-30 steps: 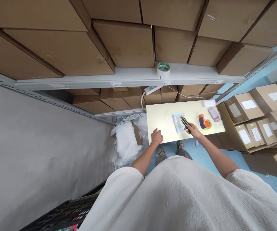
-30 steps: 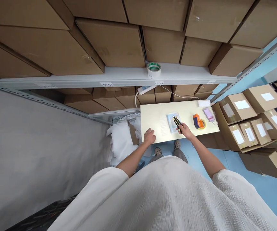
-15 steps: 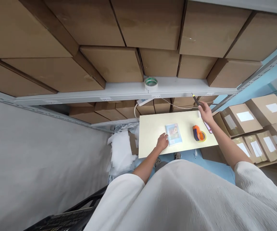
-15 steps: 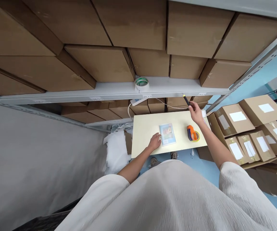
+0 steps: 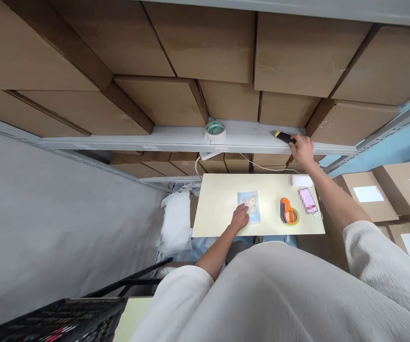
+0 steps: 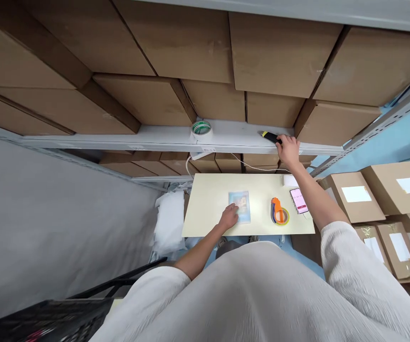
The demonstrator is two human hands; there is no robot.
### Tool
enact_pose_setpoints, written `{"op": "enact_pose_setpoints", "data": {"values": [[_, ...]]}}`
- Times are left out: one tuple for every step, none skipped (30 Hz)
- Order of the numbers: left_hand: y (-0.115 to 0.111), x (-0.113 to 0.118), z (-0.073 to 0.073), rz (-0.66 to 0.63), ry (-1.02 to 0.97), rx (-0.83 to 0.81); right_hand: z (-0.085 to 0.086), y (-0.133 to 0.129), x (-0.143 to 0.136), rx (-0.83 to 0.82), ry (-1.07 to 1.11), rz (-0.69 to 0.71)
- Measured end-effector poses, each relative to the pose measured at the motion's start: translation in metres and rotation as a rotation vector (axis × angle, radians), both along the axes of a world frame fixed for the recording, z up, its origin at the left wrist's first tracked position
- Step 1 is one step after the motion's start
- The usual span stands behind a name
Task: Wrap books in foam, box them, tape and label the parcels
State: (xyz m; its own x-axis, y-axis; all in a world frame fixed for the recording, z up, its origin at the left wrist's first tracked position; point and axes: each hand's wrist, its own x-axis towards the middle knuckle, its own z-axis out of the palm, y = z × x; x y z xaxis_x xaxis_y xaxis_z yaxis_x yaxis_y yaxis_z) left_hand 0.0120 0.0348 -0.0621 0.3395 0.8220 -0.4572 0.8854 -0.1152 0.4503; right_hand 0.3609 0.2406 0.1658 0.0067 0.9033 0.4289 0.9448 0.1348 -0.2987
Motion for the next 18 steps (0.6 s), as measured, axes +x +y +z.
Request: {"op": "enact_pose_setpoints", "data": {"values": [[0.0, 0.002, 0.0, 0.006, 0.008, -0.001, -0.002, 0.003, 0.001, 0.007, 0.007, 0.003], [-0.001, 0.004, 0.0, 0.012, 0.013, -0.001, -0.005, 0.006, 0.003, 0.011, 0.015, 0.003], [-0.001, 0.006, 0.0, 0.019, 0.015, -0.001, -0.007, 0.008, 0.004, 0.012, 0.025, 0.002], [-0.001, 0.007, 0.0, 0.027, 0.015, -0.002, -0.008, 0.01, 0.006, 0.009, 0.037, 0.0], [0.0, 0.008, -0.001, 0.037, 0.013, -0.005, -0.009, 0.012, 0.007, 0.006, 0.05, 0.0], [0.0, 0.009, -0.001, 0.047, 0.011, -0.008, -0.01, 0.013, 0.008, 0.007, 0.063, 0.002], [0.0, 0.01, -0.001, 0.057, 0.009, -0.011, -0.009, 0.013, 0.009, 0.015, 0.074, 0.009], [0.0, 0.011, -0.001, 0.067, 0.009, -0.015, -0.009, 0.011, 0.008, 0.031, 0.081, 0.02], [0.0, 0.011, -0.002, 0.076, 0.009, -0.019, -0.008, 0.008, 0.007, 0.053, 0.086, 0.036], [-0.001, 0.012, -0.002, 0.083, 0.008, -0.024, -0.007, 0.003, 0.005, 0.077, 0.089, 0.057], [-0.001, 0.012, -0.003, 0.09, 0.006, -0.029, -0.007, -0.004, 0.002, 0.097, 0.093, 0.085], [-0.002, 0.012, -0.003, 0.096, 0.002, -0.033, -0.009, -0.013, -0.004, 0.106, 0.1, 0.12], [-0.004, 0.012, -0.004, 0.101, -0.002, -0.037, -0.013, -0.024, -0.01, 0.102, 0.112, 0.163], [-0.005, 0.011, -0.005, 0.106, -0.006, -0.041, -0.019, -0.036, -0.019, 0.083, 0.129, 0.215], [-0.006, 0.011, -0.006, 0.112, -0.01, -0.044, -0.029, -0.05, -0.028, 0.05, 0.151, 0.273], [-0.008, 0.01, -0.008, 0.118, -0.012, -0.046, -0.042, -0.064, -0.039, 0.005, 0.18, 0.332], [-0.01, 0.008, -0.009, 0.122, -0.013, -0.049, -0.058, -0.08, -0.051, -0.053, 0.224, 0.386], [-0.012, 0.007, -0.01, 0.126, -0.012, -0.051, -0.077, -0.095, -0.063, -0.125, 0.278, 0.424]]}}
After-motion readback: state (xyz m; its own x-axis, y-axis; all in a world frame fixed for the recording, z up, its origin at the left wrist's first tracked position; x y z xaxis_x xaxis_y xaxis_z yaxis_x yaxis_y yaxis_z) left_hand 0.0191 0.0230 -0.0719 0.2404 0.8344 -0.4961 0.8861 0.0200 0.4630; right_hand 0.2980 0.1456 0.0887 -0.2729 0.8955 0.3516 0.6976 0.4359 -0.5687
